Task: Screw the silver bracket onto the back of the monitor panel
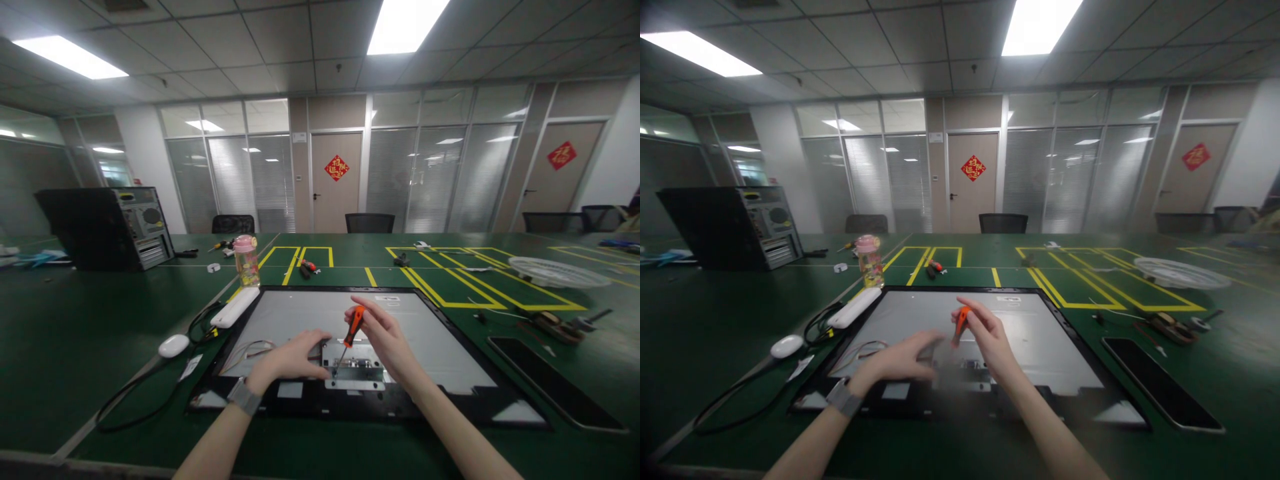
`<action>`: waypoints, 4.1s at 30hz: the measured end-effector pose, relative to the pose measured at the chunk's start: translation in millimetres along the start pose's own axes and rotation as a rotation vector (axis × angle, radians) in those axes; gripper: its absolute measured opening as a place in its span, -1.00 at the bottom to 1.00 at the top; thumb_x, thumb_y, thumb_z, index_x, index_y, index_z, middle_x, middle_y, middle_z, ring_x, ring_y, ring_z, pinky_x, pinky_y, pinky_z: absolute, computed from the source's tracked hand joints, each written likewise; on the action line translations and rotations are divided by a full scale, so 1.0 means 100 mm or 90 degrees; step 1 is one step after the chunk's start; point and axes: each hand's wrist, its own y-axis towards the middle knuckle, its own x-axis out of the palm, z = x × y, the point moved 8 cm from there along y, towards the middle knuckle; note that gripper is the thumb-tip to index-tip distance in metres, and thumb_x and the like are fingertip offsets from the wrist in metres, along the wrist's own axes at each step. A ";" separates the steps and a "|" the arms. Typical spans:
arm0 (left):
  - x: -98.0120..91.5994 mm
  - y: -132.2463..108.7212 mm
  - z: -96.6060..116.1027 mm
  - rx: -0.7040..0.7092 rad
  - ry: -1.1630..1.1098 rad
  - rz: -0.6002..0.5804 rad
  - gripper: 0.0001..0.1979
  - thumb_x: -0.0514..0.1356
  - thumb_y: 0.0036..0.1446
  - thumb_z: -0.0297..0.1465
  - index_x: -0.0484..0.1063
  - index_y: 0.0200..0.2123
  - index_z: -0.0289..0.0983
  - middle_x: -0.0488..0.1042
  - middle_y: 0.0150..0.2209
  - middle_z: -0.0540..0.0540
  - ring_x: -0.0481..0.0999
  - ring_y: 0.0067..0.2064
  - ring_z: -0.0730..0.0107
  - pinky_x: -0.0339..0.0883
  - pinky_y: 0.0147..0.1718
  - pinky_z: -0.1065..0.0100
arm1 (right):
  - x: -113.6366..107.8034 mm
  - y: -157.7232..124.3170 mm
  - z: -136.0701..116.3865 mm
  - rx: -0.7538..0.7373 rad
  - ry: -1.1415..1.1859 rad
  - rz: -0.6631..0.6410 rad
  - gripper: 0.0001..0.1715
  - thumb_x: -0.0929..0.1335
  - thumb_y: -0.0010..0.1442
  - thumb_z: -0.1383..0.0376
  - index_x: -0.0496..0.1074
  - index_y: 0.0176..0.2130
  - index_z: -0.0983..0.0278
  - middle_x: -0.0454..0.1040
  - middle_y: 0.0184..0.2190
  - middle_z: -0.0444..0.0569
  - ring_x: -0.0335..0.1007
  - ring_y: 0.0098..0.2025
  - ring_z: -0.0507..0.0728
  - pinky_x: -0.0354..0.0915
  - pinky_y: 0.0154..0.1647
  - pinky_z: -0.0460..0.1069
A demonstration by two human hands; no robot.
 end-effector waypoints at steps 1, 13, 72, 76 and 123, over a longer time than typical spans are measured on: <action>0.00 0.00 -0.01 -0.003 -0.001 0.001 -0.22 0.36 -0.10 -0.20 0.20 0.20 -0.15 0.28 0.18 -0.16 0.27 0.18 0.04 0.12 0.17 0.15 | 0.01 0.00 0.00 0.003 0.013 -0.003 -0.60 0.40 0.13 0.04 0.51 -0.08 0.16 0.56 -0.30 -0.02 0.48 -0.19 0.20 0.30 -0.03 0.14; 0.02 0.02 -0.05 -0.001 0.008 -0.001 -0.23 0.35 -0.09 -0.21 0.19 0.21 -0.16 0.28 0.18 -0.16 0.27 0.18 0.07 0.11 0.17 0.17 | 0.01 0.00 -0.02 -0.014 0.009 0.007 -0.67 0.44 0.08 0.07 0.54 -0.17 0.17 0.53 -0.36 -0.06 0.46 -0.30 0.15 0.37 -0.24 0.05; 0.02 0.01 -0.02 0.012 0.018 -0.004 -0.26 0.35 -0.07 -0.23 0.21 0.20 -0.16 0.29 0.17 -0.15 0.27 0.18 0.05 0.12 0.16 0.16 | -0.02 0.04 0.02 -0.020 0.024 -0.002 -0.66 0.39 0.14 0.04 0.51 -0.16 0.17 0.54 -0.27 -0.01 0.45 -0.15 0.18 0.29 0.00 0.14; 0.01 0.01 -0.03 0.000 0.012 -0.004 -0.23 0.35 -0.07 -0.20 0.19 0.21 -0.16 0.28 0.18 -0.16 0.27 0.18 0.05 0.12 0.17 0.16 | -0.03 0.03 0.02 -0.015 0.009 0.010 -0.70 0.43 0.09 0.04 0.53 -0.26 0.18 0.53 -0.31 -0.04 0.46 -0.20 0.18 0.32 -0.06 0.11; 0.01 0.01 -0.06 -0.009 0.006 0.003 -0.22 0.36 -0.10 -0.21 0.19 0.21 -0.15 0.28 0.18 -0.16 0.26 0.18 0.04 0.11 0.17 0.14 | 0.00 0.00 -0.02 -0.047 -0.032 -0.027 -0.73 0.42 0.13 0.13 0.55 -0.15 0.13 0.51 -0.30 -0.05 0.46 -0.20 0.17 0.37 -0.14 0.08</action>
